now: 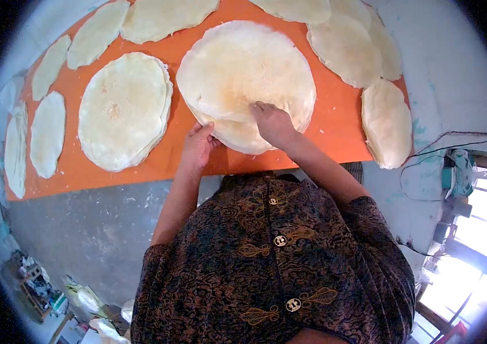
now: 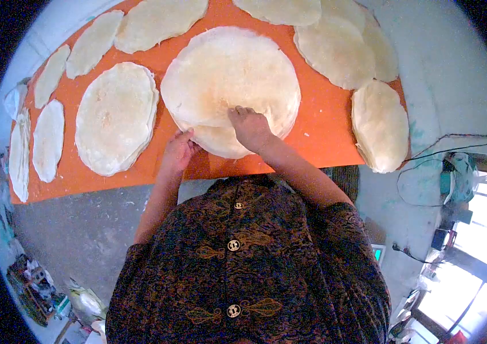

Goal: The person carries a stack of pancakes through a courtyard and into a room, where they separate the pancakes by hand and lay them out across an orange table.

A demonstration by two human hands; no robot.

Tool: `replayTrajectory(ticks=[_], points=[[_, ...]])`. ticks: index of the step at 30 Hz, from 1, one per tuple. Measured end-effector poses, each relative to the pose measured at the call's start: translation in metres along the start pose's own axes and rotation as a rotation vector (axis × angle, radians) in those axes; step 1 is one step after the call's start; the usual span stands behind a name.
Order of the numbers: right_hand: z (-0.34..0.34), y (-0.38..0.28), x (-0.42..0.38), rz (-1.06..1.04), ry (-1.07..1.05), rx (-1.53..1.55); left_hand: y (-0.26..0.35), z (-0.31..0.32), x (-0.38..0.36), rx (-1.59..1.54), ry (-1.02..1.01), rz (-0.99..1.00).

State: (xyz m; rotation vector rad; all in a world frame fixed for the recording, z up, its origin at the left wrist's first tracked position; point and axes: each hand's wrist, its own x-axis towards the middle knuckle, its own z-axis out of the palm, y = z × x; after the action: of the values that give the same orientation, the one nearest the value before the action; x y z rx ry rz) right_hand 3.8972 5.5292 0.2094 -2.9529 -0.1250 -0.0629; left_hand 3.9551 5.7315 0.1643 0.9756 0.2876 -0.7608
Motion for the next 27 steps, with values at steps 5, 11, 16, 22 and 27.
replayTrajectory(ticks=[5,11,16,22,27], points=[[0.013,0.022,-0.014,-0.028,0.008,0.016,0.000,0.002,0.001,-0.103,-0.156,0.048],[-0.007,0.004,-0.020,0.003,0.033,0.192,0.003,0.003,0.002,-0.200,-0.270,0.024],[-0.010,-0.002,-0.003,-0.026,0.037,0.303,0.007,0.016,0.001,-0.149,-0.268,0.100],[-0.007,-0.027,0.000,-0.134,0.229,0.030,0.003,0.034,0.002,0.060,-0.079,0.185],[-0.009,-0.018,0.016,-0.024,0.004,0.099,0.005,0.036,0.004,0.165,0.037,0.216]])
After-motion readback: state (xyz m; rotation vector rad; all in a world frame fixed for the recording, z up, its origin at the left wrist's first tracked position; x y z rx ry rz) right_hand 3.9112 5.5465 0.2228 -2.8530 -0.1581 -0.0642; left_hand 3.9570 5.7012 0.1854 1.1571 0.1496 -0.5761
